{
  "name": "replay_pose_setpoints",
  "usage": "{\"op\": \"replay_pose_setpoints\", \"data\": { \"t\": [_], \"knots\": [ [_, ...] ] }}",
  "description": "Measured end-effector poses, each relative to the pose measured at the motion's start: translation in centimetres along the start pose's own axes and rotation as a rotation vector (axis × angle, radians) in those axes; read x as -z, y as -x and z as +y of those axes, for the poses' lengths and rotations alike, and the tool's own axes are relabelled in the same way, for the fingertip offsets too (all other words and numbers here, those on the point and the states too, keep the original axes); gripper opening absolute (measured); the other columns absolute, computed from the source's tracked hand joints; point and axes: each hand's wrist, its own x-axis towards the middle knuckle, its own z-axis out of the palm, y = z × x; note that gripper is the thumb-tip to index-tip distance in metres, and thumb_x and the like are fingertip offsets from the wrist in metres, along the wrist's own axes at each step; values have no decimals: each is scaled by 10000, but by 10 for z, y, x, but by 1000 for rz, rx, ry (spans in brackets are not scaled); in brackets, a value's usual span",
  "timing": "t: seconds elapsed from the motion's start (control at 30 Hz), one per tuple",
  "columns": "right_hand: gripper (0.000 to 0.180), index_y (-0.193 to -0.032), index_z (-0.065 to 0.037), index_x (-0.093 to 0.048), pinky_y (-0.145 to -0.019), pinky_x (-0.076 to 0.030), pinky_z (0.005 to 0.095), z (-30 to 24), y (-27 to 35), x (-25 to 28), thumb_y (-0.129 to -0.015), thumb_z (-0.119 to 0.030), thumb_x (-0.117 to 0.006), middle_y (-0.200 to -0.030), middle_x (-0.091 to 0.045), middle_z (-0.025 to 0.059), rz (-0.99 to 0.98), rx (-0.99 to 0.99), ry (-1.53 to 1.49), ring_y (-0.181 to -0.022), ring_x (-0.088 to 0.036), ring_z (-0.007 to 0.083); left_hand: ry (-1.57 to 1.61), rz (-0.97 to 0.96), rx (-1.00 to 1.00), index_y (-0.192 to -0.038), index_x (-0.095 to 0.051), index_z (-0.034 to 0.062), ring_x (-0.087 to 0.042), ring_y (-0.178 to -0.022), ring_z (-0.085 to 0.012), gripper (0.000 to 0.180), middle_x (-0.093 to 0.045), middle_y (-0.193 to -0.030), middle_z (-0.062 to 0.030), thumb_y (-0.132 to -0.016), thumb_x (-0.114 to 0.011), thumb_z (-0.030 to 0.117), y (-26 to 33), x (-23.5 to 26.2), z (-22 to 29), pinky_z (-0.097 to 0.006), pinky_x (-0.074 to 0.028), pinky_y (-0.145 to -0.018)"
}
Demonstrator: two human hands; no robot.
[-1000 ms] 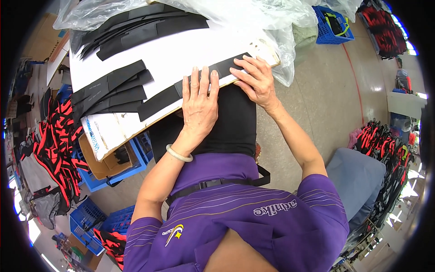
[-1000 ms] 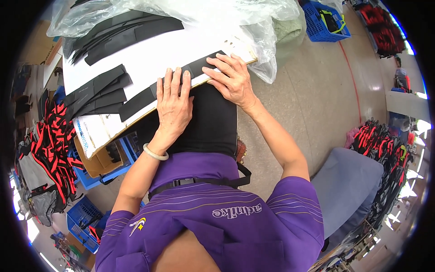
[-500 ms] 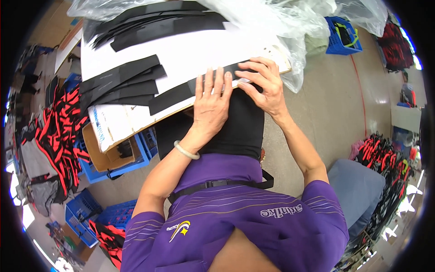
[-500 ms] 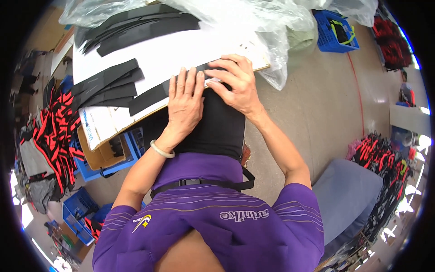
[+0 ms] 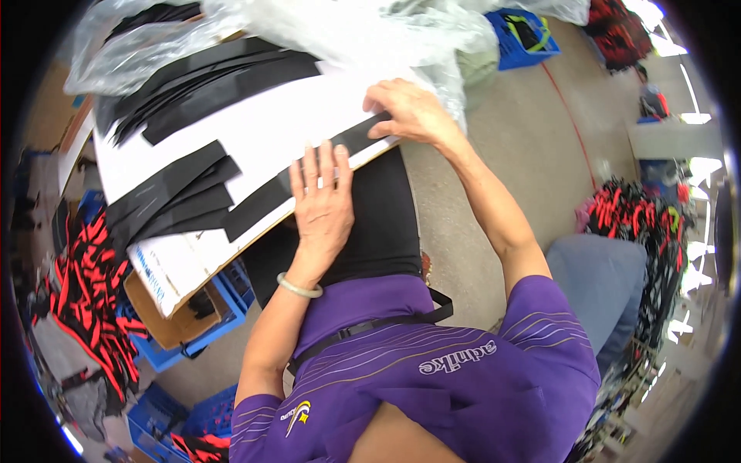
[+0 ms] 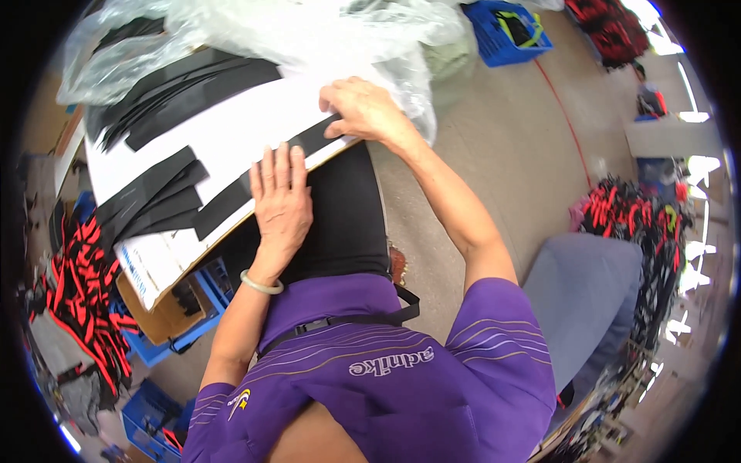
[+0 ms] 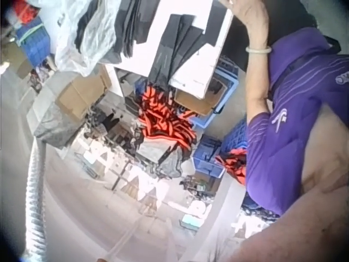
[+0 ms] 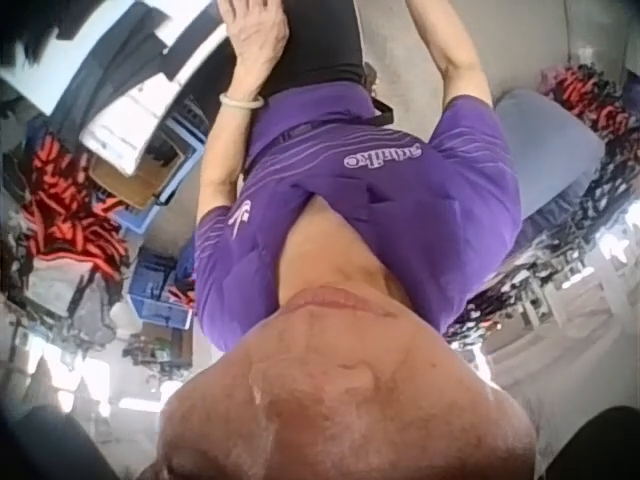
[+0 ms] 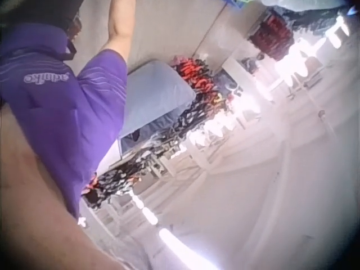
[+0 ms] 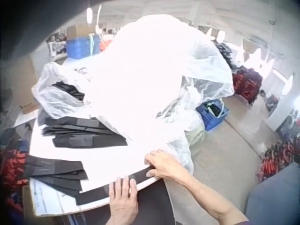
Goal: Assembling black straps by applying adhesive strips and stacking them on a table.
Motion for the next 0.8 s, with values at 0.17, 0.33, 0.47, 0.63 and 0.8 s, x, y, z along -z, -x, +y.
{"op": "replay_pose_setpoints", "data": {
  "t": [0.17, 0.33, 0.47, 0.63, 0.8],
  "knots": [
    [333, -812, -53, -620, -677, -466, 392, 6, -17, 5, -632, -276, -788, -747, -637, 90, -234, -69, -77, -762, -616, 285, -15, -35, -15, -1403, -365, 24, -266, -1385, -375, 724, -333, -1459, -179, -758, -685, 101, -3, 5, 1, -522, -192, -1133],
    [251, -652, -31, -595, -577, -418, 350, 24, -31, 13, -635, -185, -791, -587, -583, 56, -368, -109, -321, -586, -552, 192, -41, -37, 5, -1404, -371, 40, -265, -1394, -351, 730, -339, -1466, -165, -750, -689, 97, -3, 1, 3, -513, -185, -1139],
    [316, -595, -37, -482, -554, -377, 314, 33, -31, 9, -658, -138, -774, -548, -511, 10, -386, -51, -419, -555, -473, 126, -49, -12, 6, -1399, -382, 53, -273, -1394, -334, 702, -352, -1464, -146, -750, -650, 57, -4, -1, 3, -501, -188, -1141],
    [332, -590, -51, -446, -523, -332, 304, 40, -34, 10, -666, -129, -759, -529, -427, -14, -380, -23, -406, -539, -408, 112, -38, -2, 19, -1394, -388, 54, -277, -1393, -326, 688, -358, -1461, -139, -749, -625, 37, -4, 2, 2, -495, -191, -1142],
    [321, -613, -53, -480, -525, -329, 315, 31, -32, 11, -655, -185, -769, -539, -432, -12, -355, 39, -372, -554, -411, 115, -26, 14, 35, -1385, -402, 51, -286, -1387, -333, 692, -368, -1451, -141, -731, -627, 41, 2, -2, -3, -500, -194, -1140]
  ]
}}
